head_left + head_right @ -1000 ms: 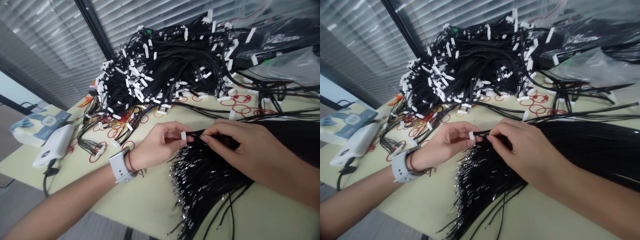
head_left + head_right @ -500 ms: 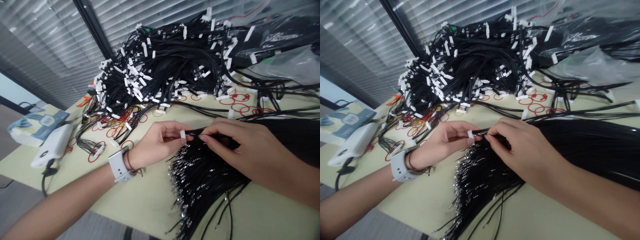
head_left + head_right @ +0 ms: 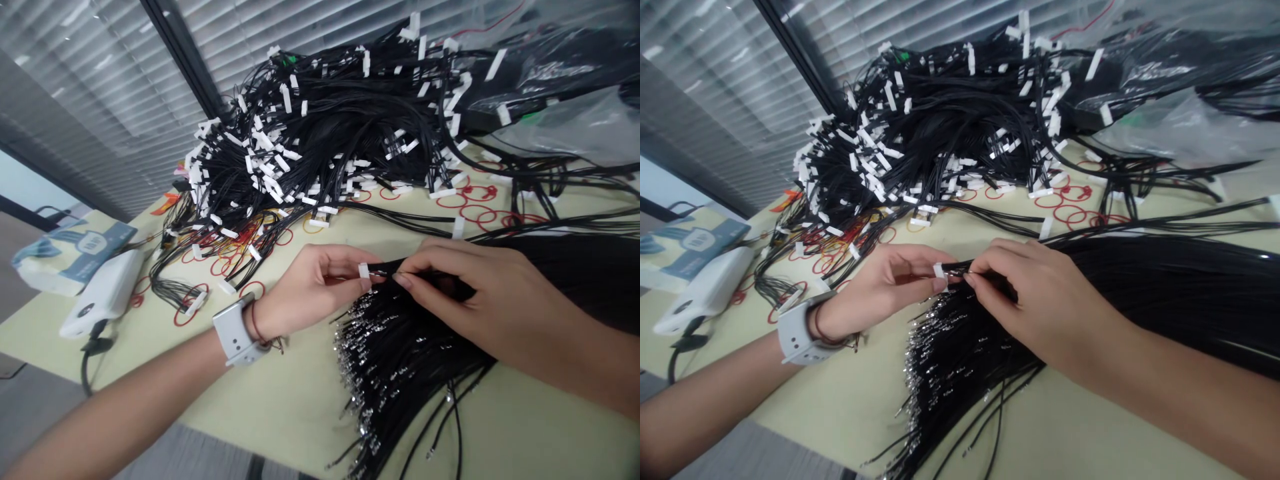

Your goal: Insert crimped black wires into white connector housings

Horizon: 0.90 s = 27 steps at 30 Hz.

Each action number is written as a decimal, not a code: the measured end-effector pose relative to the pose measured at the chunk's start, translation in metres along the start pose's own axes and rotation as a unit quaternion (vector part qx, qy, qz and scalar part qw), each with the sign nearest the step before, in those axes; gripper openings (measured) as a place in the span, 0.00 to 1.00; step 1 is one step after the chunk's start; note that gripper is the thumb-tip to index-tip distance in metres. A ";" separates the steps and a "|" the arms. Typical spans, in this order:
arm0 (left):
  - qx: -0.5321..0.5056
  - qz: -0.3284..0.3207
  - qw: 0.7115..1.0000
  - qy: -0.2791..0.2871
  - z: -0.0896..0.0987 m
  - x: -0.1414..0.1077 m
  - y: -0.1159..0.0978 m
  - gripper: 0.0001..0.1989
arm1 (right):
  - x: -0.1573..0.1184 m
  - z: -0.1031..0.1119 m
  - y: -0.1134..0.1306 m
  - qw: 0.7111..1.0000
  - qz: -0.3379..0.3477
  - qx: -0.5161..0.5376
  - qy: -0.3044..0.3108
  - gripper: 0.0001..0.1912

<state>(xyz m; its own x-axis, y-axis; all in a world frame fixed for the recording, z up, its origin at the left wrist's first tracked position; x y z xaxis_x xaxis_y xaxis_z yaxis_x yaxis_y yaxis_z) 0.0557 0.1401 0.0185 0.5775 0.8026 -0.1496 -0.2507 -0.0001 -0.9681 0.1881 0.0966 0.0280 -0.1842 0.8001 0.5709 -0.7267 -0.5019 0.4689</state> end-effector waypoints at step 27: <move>0.004 0.007 1.000 0.022 -0.008 0.000 -0.003 0.12 | -0.001 0.000 0.009 0.996 0.081 -0.039 -0.017 0.09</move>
Point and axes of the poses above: each hand's wrist, its own x-axis towards the middle knuckle, its own z-axis out of the back of the hand, y = z × x, the point moved 7 cm from there along x, towards the middle knuckle, and after that the axes turned 1 degree about -z, right-handed, at the moved point
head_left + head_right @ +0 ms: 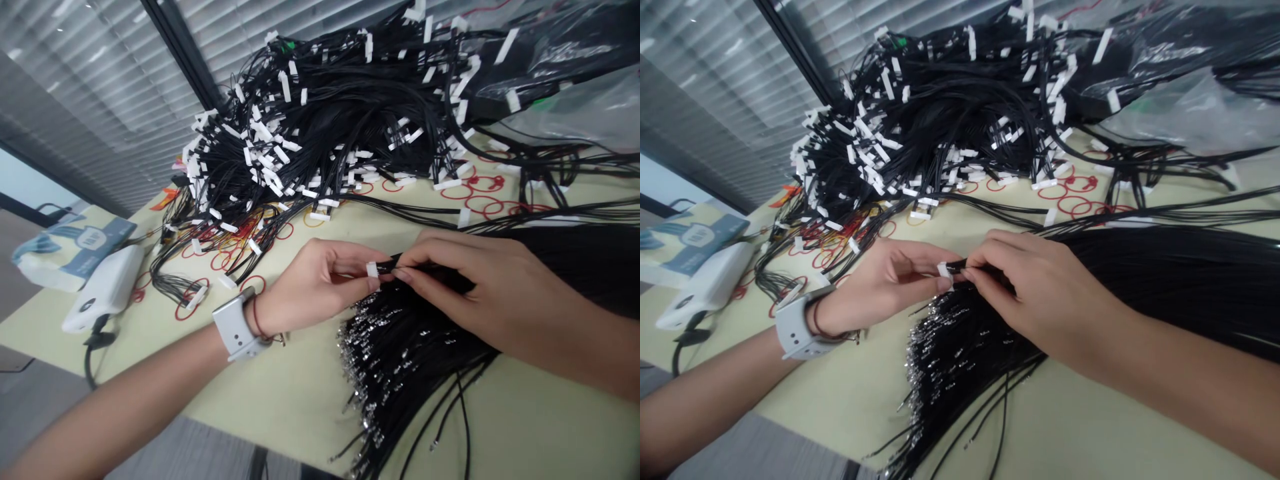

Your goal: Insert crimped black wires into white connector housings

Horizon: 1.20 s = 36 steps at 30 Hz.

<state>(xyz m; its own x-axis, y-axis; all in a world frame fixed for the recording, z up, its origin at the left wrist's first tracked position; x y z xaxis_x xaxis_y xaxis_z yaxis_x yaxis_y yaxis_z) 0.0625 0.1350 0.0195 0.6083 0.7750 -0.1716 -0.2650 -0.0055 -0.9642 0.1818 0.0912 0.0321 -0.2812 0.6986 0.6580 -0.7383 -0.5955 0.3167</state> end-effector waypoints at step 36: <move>-0.002 -0.009 1.000 0.003 0.011 0.004 0.004 0.14 | -0.007 0.011 0.016 0.980 0.084 -0.153 -0.092 0.10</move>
Point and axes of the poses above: each hand's wrist, its own x-axis towards the middle knuckle, its own z-axis out of the back of the hand, y = z × x, the point moved 7 cm from there along x, towards the middle knuckle, and after that the axes turned 1 degree about -z, right-handed, at the moved point
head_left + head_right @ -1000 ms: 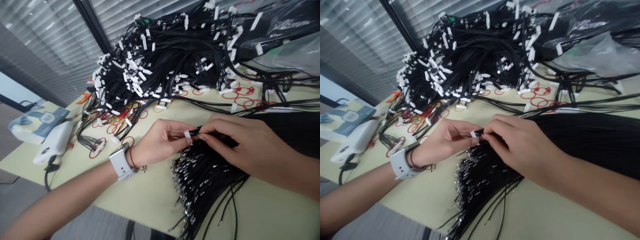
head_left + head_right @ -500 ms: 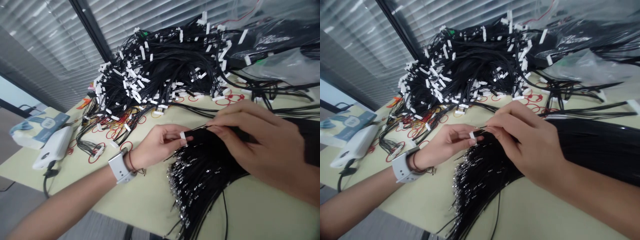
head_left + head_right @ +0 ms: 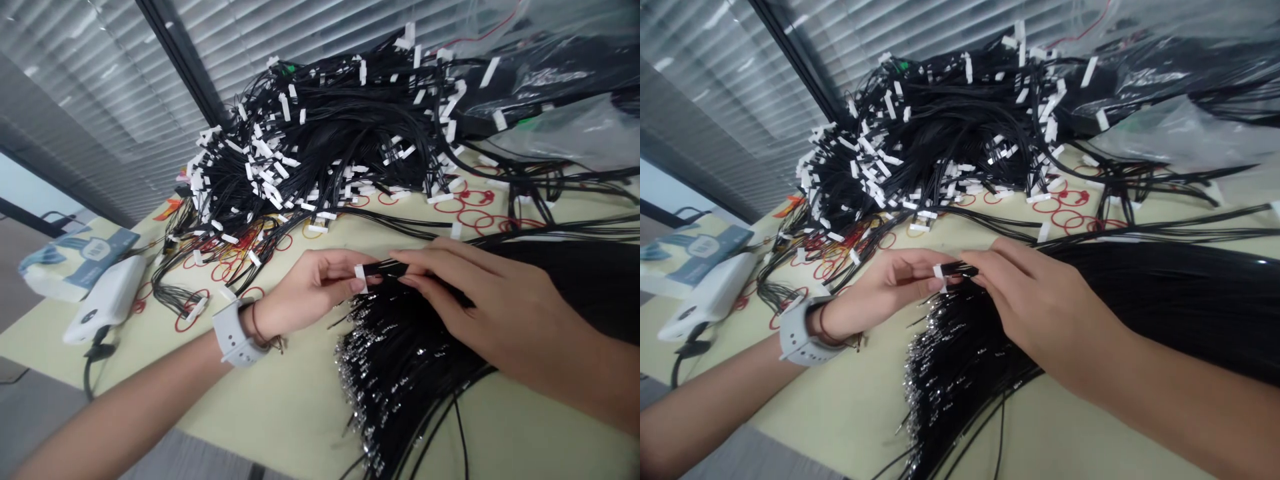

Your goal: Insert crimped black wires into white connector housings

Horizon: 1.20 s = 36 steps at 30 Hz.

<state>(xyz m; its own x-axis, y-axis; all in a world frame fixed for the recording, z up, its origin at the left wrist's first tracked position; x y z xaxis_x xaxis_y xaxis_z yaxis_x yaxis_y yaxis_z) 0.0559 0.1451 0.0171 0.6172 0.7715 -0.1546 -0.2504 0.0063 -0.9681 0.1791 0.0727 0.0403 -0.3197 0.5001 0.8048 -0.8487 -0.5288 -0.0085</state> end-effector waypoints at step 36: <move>0.006 -0.001 0.999 0.044 -0.010 0.001 0.000 0.14 | -0.001 0.019 0.005 0.996 -0.039 0.056 -0.056 0.09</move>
Point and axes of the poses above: each hand's wrist, its own x-axis towards the middle knuckle, its own z-axis out of the back of the hand, y = z × x, the point moved 7 cm from there along x, towards the middle knuckle, and after that the axes turned 1 degree about -z, right-handed, at the moved point
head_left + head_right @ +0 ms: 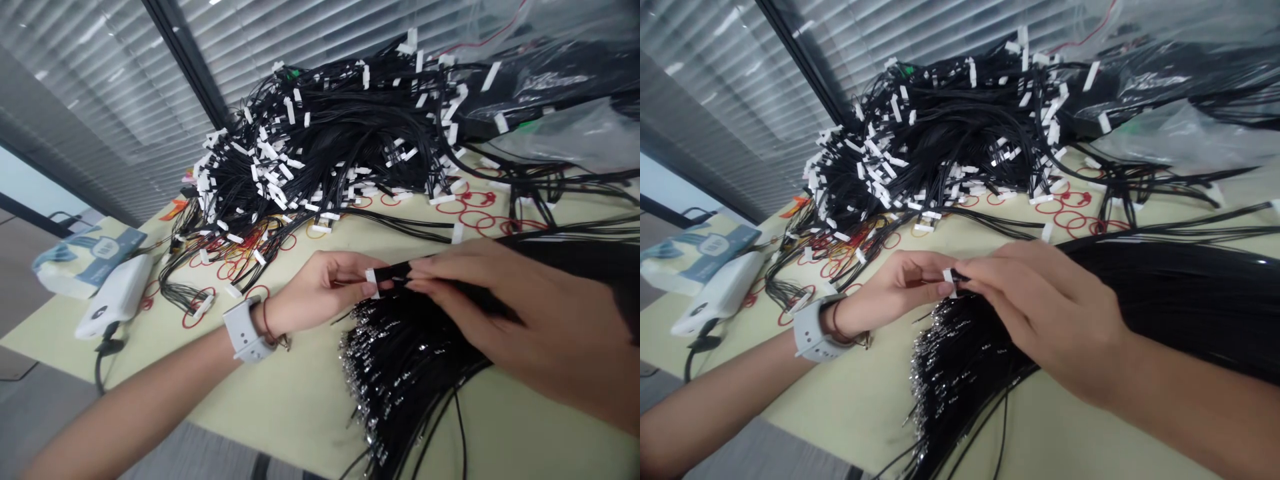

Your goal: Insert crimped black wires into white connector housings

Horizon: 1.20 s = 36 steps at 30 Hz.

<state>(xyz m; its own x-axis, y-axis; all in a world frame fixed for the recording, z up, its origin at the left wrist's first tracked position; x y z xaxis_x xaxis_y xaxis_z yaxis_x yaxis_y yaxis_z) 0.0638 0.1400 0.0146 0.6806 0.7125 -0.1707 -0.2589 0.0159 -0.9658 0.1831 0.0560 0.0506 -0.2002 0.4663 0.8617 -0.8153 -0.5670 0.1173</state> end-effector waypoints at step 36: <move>-0.052 0.023 0.998 0.010 -0.005 -0.001 0.005 0.20 | -0.006 -0.017 0.000 0.999 0.010 -0.025 0.039 0.04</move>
<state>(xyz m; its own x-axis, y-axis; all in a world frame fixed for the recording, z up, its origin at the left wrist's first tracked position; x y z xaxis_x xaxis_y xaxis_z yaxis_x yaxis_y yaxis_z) 0.0655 0.1360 0.0086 0.6831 0.6972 -0.2174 -0.2179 -0.0896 -0.9719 0.1752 0.0647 0.0373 -0.2580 0.5076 0.8221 -0.8359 -0.5440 0.0736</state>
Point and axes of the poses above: each hand's wrist, its own x-axis towards the middle knuckle, its own z-axis out of the back of the hand, y = z × x, the point moved 7 cm from there along x, towards the middle knuckle, and after that the axes turned 1 degree about -z, right-handed, at the moved point
